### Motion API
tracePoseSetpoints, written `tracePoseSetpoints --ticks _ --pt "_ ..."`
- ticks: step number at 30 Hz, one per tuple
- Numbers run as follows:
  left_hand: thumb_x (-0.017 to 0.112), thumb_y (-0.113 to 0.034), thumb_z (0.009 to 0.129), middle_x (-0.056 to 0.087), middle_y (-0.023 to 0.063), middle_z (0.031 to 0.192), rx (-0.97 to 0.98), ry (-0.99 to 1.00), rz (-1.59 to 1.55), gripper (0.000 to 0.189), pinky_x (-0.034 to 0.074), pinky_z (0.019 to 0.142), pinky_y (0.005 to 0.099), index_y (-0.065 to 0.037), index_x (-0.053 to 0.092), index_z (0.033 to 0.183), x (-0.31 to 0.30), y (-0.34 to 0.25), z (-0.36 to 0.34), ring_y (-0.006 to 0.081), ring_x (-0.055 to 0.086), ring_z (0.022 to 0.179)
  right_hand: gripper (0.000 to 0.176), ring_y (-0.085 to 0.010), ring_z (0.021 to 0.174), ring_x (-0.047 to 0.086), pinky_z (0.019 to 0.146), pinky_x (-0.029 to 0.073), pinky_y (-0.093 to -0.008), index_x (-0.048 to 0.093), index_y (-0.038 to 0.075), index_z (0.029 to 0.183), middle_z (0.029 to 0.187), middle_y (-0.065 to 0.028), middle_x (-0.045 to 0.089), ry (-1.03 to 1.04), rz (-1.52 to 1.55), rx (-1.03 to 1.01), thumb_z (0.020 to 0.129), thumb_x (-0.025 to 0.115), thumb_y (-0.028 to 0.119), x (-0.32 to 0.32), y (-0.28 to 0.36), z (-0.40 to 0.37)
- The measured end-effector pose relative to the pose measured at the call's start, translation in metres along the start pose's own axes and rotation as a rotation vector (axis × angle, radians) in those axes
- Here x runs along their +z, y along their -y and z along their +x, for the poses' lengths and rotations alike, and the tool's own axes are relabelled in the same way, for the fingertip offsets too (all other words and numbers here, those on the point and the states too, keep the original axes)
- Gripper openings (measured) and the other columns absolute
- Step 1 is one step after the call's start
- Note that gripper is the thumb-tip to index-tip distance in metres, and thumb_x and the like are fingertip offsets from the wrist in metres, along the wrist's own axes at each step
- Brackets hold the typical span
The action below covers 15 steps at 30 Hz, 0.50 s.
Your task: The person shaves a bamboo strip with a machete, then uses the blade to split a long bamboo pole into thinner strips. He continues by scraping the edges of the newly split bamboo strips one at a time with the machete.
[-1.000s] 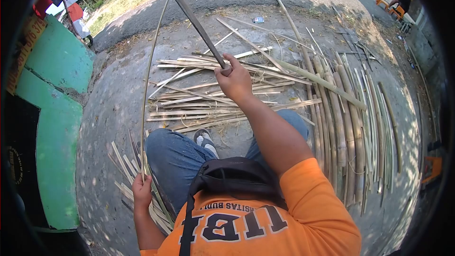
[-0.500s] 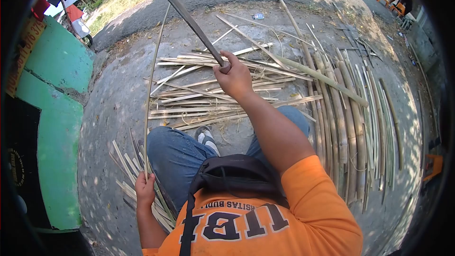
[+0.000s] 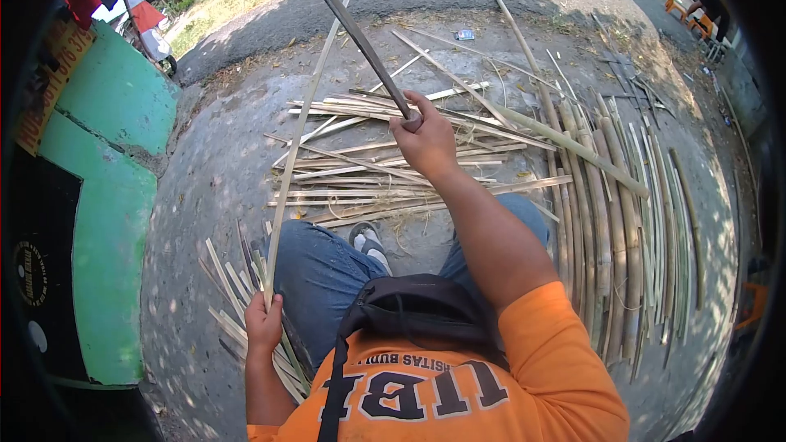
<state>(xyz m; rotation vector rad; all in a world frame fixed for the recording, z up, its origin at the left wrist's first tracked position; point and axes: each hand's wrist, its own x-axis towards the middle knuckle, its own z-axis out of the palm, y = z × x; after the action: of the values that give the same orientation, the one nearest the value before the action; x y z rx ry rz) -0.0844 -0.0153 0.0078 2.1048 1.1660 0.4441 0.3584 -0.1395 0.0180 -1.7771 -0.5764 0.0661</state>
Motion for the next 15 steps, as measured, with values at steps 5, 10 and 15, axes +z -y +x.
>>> tracePoseSetpoints --ticks 5,10,15 --pt "0.07 -0.023 0.098 0.061 0.0145 0.067 0.075 -0.165 0.231 0.025 0.046 0.06 0.0419 -0.001 0.063 0.089 0.004 -0.008 -0.002 0.0296 0.06 0.061 0.05 -0.0317 0.084 0.076 0.08 0.058 -0.0413 0.064 0.016 0.135 0.085 -0.0105 0.079 -0.021 0.06 0.01 0.089 0.077 0.032 -0.002 0.0 0.0" --pt "0.072 -0.024 0.094 0.064 0.0222 0.071 0.104 -0.248 0.33 0.025 0.049 0.062 0.0485 -0.002 0.063 0.088 0.003 -0.021 -0.007 0.045 0.065 0.068 0.043 -0.0256 0.08 0.076 0.077 0.057 -0.0373 0.069 0.009 0.125 0.085 -0.0082 0.079 0.011 0.084 0.06 0.088 0.079 0.03 -0.004 0.004 0.001" --pt "0.074 -0.024 0.091 0.065 0.0232 0.073 0.121 -0.263 0.385 0.024 0.05 0.063 0.0503 -0.003 0.064 0.089 0.001 -0.015 -0.007 0.0469 0.066 0.071 0.04 -0.0232 0.073 0.073 0.074 0.055 -0.0355 0.07 0.008 0.12 0.077 -0.0079 0.076 -0.028 0.078 0.045 0.088 0.079 0.031 0.003 -0.009 0.007"
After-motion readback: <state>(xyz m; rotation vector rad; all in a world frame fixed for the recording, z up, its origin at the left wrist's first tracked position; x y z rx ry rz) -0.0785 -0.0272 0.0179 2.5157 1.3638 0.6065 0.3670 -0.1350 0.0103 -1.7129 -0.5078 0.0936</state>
